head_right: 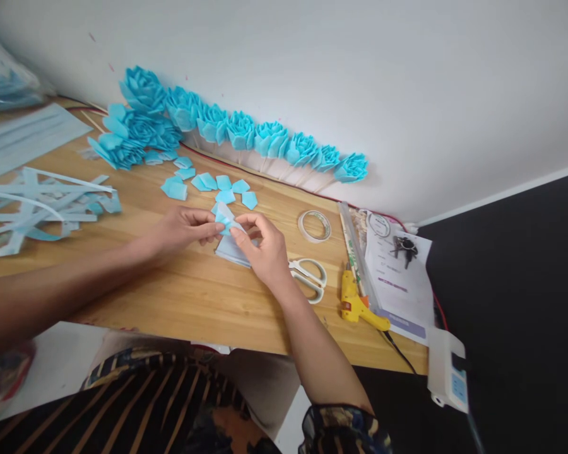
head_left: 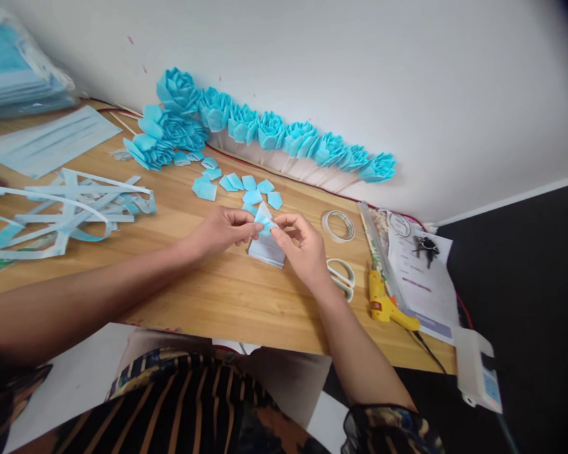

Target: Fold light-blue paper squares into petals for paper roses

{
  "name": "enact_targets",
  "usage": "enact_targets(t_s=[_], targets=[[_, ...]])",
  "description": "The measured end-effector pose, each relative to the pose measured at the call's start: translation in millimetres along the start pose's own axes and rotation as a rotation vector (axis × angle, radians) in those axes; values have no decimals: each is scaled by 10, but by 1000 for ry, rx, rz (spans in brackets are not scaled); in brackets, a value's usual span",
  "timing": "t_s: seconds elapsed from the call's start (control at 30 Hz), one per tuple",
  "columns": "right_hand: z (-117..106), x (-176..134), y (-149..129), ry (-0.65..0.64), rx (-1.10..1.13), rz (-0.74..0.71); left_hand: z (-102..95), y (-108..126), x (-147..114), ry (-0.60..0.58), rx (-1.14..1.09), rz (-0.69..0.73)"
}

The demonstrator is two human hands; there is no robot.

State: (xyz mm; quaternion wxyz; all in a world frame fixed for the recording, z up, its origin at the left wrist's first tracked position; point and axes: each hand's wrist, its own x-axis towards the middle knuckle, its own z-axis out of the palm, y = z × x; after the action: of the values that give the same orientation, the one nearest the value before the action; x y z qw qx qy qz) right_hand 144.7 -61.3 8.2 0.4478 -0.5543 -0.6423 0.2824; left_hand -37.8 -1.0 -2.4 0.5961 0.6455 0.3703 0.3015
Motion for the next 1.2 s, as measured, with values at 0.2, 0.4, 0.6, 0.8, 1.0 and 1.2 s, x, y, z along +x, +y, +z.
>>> enact_targets(t_s=[0.2,0.4,0.6,0.8,1.0,1.2], targets=[[16,7,1,-5,30,59,-9,-55,8,-12,20,9],[23,3,33,-20,4,42,-8,-52,6,-47,18,12],[-15,1,33,-37,-13,9,-24,23,15,-49,-38,-29],[-27,5,8,-50,-32,-76,-37,38,11,-49,33,-26],[2,6,23,-24,-34,-9,-24,77,-33,-66,138,14],[2,2,16,-16,-76,1,-21,56,-27,-57,118,36]])
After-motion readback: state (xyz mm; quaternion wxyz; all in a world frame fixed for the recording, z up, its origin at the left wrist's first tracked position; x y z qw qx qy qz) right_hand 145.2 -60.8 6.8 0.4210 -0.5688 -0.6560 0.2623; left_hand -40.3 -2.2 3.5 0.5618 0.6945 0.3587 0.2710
